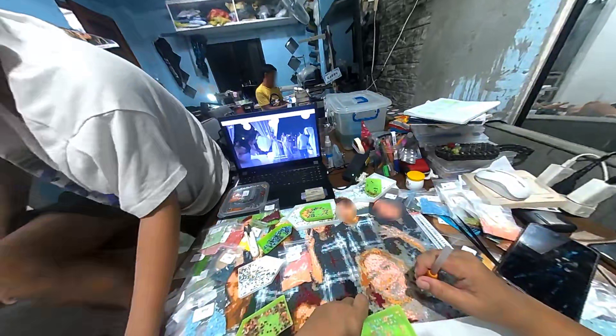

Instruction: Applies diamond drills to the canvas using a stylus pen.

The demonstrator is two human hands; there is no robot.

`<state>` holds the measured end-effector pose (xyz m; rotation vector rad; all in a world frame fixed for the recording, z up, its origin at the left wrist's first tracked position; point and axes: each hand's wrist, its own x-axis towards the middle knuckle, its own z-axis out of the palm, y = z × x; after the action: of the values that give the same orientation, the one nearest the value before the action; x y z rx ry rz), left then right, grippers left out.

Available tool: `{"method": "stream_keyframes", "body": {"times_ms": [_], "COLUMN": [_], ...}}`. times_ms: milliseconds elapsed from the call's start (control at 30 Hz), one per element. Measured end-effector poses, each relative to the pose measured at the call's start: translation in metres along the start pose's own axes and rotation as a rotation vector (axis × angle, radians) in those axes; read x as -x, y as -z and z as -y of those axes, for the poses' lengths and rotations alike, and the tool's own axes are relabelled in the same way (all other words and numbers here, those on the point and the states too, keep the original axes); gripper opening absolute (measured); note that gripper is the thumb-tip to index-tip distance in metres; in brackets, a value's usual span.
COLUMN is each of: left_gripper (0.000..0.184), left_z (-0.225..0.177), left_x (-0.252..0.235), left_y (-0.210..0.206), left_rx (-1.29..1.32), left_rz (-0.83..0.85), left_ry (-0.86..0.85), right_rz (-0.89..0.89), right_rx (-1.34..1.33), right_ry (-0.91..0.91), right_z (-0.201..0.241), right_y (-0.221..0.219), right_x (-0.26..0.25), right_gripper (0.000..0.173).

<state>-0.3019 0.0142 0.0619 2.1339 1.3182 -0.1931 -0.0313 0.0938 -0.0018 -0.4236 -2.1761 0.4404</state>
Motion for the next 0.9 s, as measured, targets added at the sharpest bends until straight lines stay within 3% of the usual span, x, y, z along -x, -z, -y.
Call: {"method": "stream_keyframes", "body": {"times_ms": [700, 900], "left_gripper": [0.059, 0.06], "left_z": [0.0058, 0.0], "left_x": [-0.0011, 0.0004], "left_y": [-0.006, -0.0017], "left_rx": [0.006, 0.003], "left_rz": [-0.067, -0.007], "left_ry": [-0.088, -0.03], "right_rz": [-0.001, -0.003], "right_rx": [0.022, 0.013], "right_ry": [-0.008, -0.001], "right_z": [-0.0002, 0.0008], "right_y": [0.0001, -0.0008], "right_x": [0.0012, 0.0015], "right_gripper": [0.026, 0.025]}}
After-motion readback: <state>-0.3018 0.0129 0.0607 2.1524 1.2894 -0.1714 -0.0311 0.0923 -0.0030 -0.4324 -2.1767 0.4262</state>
